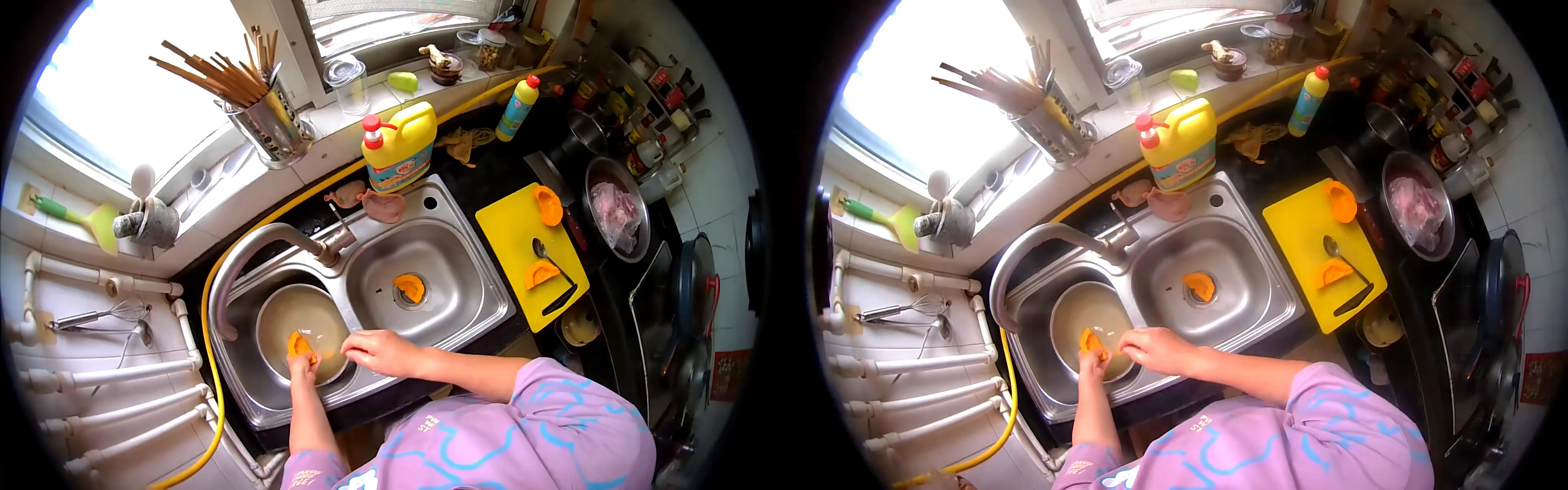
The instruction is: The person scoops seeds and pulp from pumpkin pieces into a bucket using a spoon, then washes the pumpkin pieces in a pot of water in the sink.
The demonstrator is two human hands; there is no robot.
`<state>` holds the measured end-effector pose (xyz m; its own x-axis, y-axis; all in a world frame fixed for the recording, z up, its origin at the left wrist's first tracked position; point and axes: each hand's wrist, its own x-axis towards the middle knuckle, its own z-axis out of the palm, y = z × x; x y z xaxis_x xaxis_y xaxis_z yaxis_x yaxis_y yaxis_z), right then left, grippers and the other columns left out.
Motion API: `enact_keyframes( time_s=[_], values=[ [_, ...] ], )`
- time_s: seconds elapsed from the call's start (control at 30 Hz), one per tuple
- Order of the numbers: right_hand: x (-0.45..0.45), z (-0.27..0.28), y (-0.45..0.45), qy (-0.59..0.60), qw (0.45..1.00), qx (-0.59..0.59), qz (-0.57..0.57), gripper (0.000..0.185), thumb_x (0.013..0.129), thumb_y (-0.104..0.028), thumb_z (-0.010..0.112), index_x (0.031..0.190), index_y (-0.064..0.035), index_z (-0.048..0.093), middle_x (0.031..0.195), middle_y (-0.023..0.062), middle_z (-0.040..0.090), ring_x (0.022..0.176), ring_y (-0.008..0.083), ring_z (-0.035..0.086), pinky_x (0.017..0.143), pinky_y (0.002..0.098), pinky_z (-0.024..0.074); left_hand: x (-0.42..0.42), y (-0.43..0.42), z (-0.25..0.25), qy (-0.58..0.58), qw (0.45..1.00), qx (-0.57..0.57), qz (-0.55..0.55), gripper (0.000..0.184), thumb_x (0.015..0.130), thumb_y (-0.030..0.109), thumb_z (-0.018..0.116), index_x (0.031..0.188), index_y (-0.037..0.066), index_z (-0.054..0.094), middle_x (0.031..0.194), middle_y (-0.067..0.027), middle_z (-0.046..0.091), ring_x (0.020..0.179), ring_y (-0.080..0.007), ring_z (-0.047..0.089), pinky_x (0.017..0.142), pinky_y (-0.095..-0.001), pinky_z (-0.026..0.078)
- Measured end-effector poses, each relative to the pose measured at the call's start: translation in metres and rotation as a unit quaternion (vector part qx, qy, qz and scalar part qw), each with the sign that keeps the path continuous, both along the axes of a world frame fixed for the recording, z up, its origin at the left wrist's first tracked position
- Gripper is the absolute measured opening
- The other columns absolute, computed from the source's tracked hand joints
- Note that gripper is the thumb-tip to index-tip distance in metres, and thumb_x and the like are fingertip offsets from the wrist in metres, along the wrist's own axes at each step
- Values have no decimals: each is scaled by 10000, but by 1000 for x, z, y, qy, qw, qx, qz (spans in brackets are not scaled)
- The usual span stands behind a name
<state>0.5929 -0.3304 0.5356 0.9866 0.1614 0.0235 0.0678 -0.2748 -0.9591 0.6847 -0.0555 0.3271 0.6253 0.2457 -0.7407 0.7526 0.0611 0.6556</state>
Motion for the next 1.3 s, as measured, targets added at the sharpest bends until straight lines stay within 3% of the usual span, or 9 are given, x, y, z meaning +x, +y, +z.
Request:
enact_keyframes(
  time_s=[0.13, 0.2, 0.37, 0.5, 0.6, 0.67, 0.8, 1.1, 1.3],
  values=[
    [0, -3, 37, -3, 999, 27, -32, 163, 929, -157, 575, 1027, -39, 630, 966, 127, 664, 871, 294, 648, 764, 367, 512, 9, 13, -72, -4, 971, 198, -130, 457, 777, 115, 725, 1185, 38, 533, 964, -116, 652, 792, -284, 674, 618, -376, 578],
    [-2, -3, 45, 54, 997, 50, -22, 177, 930, -173, 574, 1031, -40, 631, 970, 125, 668, 869, 291, 650, 760, 367, 512, 22, 15, -108, 26, 840, 453, -296, 471, 726, 263, 794, 1087, 31, 601, 885, -105, 676, 783, -260, 686, 628, -379, 577],
    [3, -40, 64, 210, 977, 44, -3, 209, 935, -219, 562, 1021, -44, 637, 989, 133, 668, 903, 300, 646, 787, 387, 504, 14, -34, -27, 75, 994, 37, -76, 430, 922, 328, 590, 1175, -14, 530, 1030, -187, 660, 821, -311, 687, 641, -398, 594],
    [18, -110, 108, 141, 984, -50, -97, 309, 945, -282, 533, 1118, -29, 569, 1001, 189, 649, 968, 355, 614, 862, 419, 484, 6, -9, -24, 56, 966, -254, 18, 321, 992, 245, 436, 1178, 1, 529, 1019, -161, 661, 834, -298, 687, 618, -379, 589],
    [39, -116, 125, 184, 967, -107, -137, 473, 937, -352, 534, 1231, 12, 463, 1009, 229, 638, 929, 383, 625, 856, 432, 499, -6, -15, 24, 22, 953, -301, 22, 355, 996, 296, 419, 1176, 12, 534, 1021, -154, 660, 838, -276, 690, 631, -361, 582],
    [53, -89, 127, 439, 877, 138, -135, 610, 919, -435, 535, 1326, -4, 393, 1089, 343, 588, 977, 464, 617, 869, 462, 501, -15, -14, 43, 2, 956, -295, 1, 303, 971, 252, 491, 1170, 32, 551, 1047, -128, 661, 912, -262, 667, 801, -354, 563],
    [52, -131, 148, 239, 949, 94, -183, 503, 856, -385, 555, 1196, -17, 596, 1040, 241, 671, 975, 347, 663, 841, 421, 505, -20, -21, 60, -3, 938, -346, 12, 335, 951, 156, 515, 1269, 50, 502, 1154, -127, 621, 1053, -258, 617, 907, -387, 525],
    [64, -86, 108, 345, 936, 6, -63, 430, 845, -343, 497, 806, 50, 667, 694, 226, 657, 611, 303, 668, 587, 401, 523, 3, 0, 58, -199, 946, 19, -254, 236, 993, 225, 532, 1102, 17, 563, 904, -131, 649, 732, -223, 685, 562, -296, 565],
    [84, -58, 91, 339, 937, -64, 45, 461, 882, -392, 484, 887, 56, 597, 689, 204, 657, 577, 309, 661, 567, 432, 527, 15, -2, 127, 22, 930, -170, -326, 394, 1011, 387, 460, 978, 15, 583, 766, -111, 632, 625, -209, 680, 498, -284, 548]
  ],
)
